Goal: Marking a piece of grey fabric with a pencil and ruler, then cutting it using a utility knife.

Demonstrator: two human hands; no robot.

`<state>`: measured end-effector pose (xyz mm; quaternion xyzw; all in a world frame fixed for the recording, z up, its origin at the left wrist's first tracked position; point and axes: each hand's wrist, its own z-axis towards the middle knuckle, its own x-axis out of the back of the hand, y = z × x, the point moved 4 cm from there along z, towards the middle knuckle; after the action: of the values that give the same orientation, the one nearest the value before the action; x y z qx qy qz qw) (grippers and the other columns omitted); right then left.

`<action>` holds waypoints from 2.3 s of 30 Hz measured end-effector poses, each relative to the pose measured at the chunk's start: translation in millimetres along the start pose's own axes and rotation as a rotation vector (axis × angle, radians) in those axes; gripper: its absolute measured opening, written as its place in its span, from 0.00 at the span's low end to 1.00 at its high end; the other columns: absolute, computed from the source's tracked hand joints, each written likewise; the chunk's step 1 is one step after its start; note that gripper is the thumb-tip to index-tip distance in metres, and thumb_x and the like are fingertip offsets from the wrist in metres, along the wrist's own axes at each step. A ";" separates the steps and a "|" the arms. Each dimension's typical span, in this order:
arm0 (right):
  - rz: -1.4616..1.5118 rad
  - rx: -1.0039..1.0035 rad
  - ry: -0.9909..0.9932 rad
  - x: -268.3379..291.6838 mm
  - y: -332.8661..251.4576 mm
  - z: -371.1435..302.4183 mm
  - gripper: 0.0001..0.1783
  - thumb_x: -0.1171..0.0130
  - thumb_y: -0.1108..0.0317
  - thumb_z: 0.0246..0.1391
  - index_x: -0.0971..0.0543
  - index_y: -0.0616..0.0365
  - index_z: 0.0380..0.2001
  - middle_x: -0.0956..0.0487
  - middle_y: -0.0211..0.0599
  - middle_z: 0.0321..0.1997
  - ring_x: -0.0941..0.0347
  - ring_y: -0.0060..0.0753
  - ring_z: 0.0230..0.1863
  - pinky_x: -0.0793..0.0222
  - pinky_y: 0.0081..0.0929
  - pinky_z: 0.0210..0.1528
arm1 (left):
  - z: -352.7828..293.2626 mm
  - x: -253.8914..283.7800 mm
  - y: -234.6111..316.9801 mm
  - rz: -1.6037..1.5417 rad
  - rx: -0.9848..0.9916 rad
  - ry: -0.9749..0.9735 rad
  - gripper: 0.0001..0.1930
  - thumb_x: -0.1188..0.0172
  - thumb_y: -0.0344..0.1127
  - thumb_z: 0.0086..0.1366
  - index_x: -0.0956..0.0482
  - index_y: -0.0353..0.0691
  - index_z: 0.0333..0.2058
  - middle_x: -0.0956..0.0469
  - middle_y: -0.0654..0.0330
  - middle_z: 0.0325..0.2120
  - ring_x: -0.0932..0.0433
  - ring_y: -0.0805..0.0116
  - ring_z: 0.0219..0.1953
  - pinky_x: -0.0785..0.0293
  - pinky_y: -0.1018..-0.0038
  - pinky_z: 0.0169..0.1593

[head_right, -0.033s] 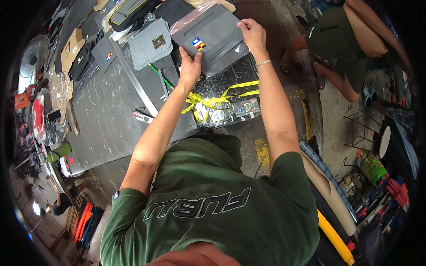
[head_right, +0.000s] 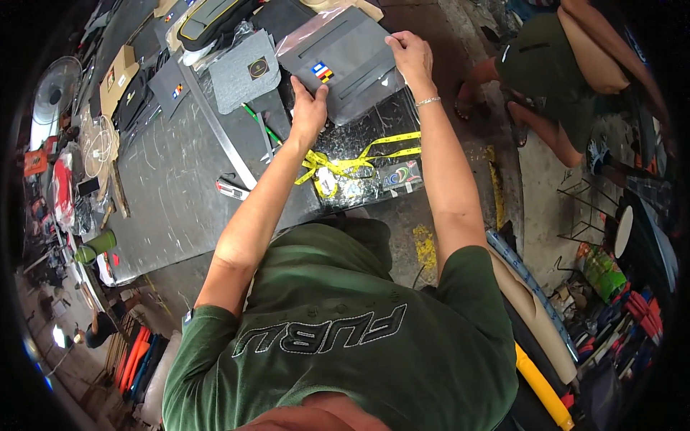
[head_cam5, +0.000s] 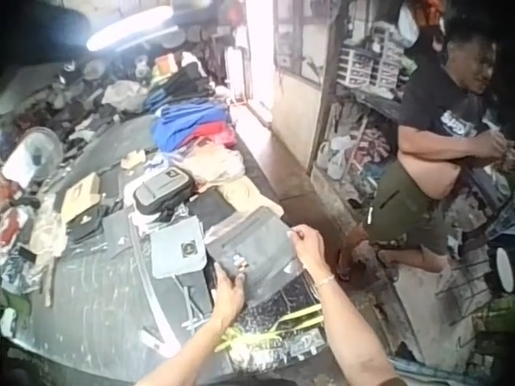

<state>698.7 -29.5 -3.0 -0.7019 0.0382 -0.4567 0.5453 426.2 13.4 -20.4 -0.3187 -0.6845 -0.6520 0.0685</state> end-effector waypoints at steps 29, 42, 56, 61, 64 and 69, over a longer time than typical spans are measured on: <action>0.658 -0.174 0.175 -33.8 -19.1 -185.1 0.31 0.39 0.67 0.66 0.36 0.64 0.68 0.30 0.52 0.67 0.34 0.41 0.69 0.36 0.34 0.68 | 127.9 32.1 23.7 0.519 -0.362 -0.038 0.37 0.37 0.52 0.67 0.37 0.45 0.70 0.42 0.40 0.71 0.41 0.35 0.71 0.39 0.44 0.69; 0.941 -0.325 0.211 -59.8 11.8 -195.2 0.32 0.40 0.71 0.66 0.37 0.67 0.70 0.27 0.47 0.66 0.30 0.38 0.67 0.32 0.30 0.66 | 153.8 23.5 30.7 0.767 -0.409 -0.176 0.33 0.39 0.57 0.65 0.29 0.51 0.66 0.28 0.50 0.60 0.31 0.42 0.63 0.34 0.52 0.67; 0.461 -0.184 0.114 -37.0 -12.2 -195.9 0.28 0.33 0.65 0.62 0.28 0.62 0.61 0.26 0.44 0.57 0.25 0.33 0.52 0.22 0.25 0.50 | 114.6 38.0 29.7 0.471 -0.546 0.090 0.39 0.48 0.51 0.75 0.46 0.26 0.71 0.48 0.28 0.70 0.47 0.32 0.73 0.51 0.50 0.76; 0.010 0.095 0.326 14.5 23.3 -142.9 0.23 0.35 0.65 0.62 0.24 0.55 0.59 0.26 0.41 0.55 0.27 0.36 0.53 0.25 0.29 0.53 | 15.9 35.8 25.9 -0.036 -0.056 -0.131 0.47 0.47 0.51 0.75 0.63 0.20 0.72 0.59 0.35 0.75 0.57 0.44 0.78 0.60 0.66 0.78; -0.054 0.262 0.355 27.1 13.1 -99.2 0.23 0.39 0.64 0.64 0.25 0.56 0.61 0.27 0.45 0.63 0.29 0.45 0.62 0.30 0.36 0.62 | -24.5 8.7 16.2 -0.584 0.276 -0.305 0.50 0.45 0.46 0.74 0.70 0.20 0.72 0.57 0.39 0.76 0.56 0.53 0.78 0.60 0.68 0.77; -0.022 0.141 0.150 13.2 19.1 -34.3 0.27 0.44 0.57 0.67 0.27 0.60 0.63 0.24 0.53 0.62 0.28 0.58 0.61 0.33 0.42 0.66 | -47.8 -18.7 38.2 -0.511 0.275 -0.292 0.46 0.48 0.40 0.74 0.69 0.17 0.71 0.54 0.33 0.73 0.52 0.49 0.76 0.56 0.70 0.76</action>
<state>691.4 -69.5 -10.8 -0.6260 0.0391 -0.5155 0.5838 445.5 -39.9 9.1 -0.2144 -0.8267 -0.4970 -0.1537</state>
